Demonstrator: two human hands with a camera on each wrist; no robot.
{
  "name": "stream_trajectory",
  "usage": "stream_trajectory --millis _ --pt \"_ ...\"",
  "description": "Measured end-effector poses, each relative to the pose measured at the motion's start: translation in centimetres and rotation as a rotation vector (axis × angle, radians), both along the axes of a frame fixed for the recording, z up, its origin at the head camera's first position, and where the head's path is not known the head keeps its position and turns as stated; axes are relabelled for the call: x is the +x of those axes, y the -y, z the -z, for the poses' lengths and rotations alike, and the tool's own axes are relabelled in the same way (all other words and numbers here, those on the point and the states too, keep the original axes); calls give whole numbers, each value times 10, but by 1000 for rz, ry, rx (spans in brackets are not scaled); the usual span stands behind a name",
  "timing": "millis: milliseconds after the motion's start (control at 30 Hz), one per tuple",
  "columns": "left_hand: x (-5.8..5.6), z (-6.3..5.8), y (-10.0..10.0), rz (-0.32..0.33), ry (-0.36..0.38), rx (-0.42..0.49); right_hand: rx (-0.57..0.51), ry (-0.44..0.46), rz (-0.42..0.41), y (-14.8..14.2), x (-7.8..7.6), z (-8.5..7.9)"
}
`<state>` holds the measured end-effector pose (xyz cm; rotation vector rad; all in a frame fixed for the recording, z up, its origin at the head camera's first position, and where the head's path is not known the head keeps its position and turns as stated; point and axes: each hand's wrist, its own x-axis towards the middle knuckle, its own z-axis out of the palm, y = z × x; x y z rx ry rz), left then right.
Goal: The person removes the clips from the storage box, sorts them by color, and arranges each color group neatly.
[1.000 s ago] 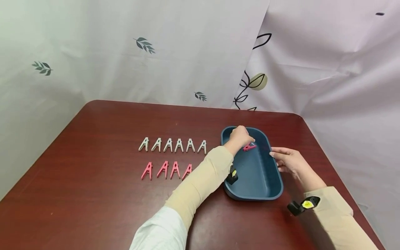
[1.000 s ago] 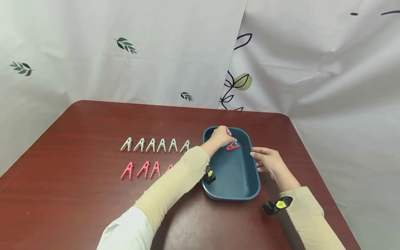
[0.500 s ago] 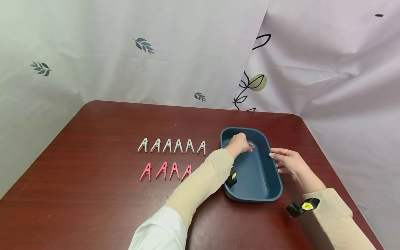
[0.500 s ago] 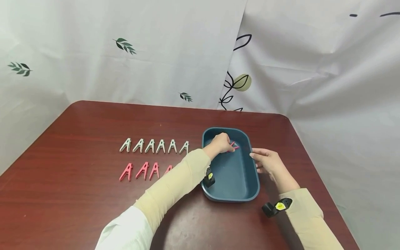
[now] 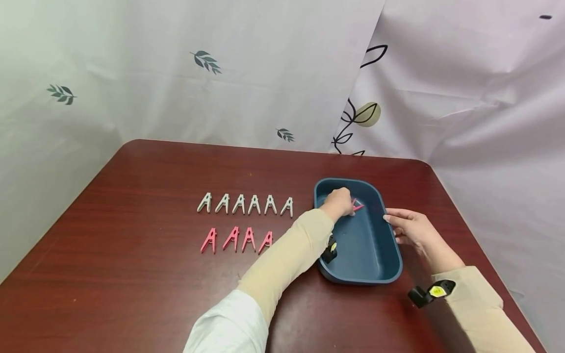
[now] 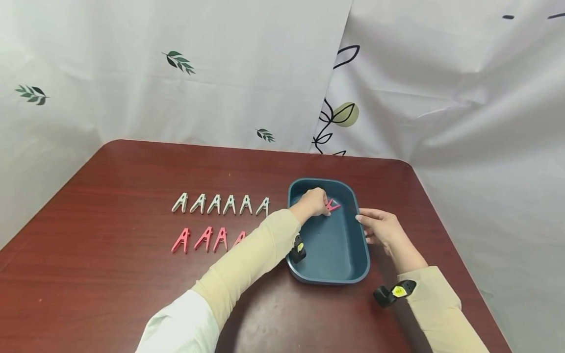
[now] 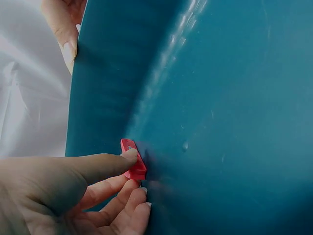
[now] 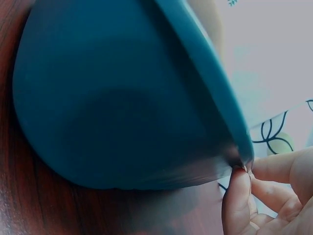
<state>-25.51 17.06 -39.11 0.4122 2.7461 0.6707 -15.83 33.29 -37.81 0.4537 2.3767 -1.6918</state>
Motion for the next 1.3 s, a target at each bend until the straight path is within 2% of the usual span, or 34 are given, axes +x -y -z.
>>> stream_trajectory --millis 300,533,667,867,1000,1167,1300 --pt "1 -2 1 -11 16 25 -3 -3 -3 -1 -1 1" --pt "-1 -2 1 50 10 24 3 -6 3 0 -1 0" --pt "-2 -2 0 71 -1 1 6 -4 5 0 0 0" --pt "-3 -4 -1 92 -21 14 1 -5 12 1 -1 1" --pt "-4 -5 -1 87 -42 67 6 -4 17 1 -1 0" --pt "-1 -8 -1 41 18 193 -9 -5 10 1 1 0" --pt "1 -11 0 18 38 233 -22 -11 -9 1 1 1"
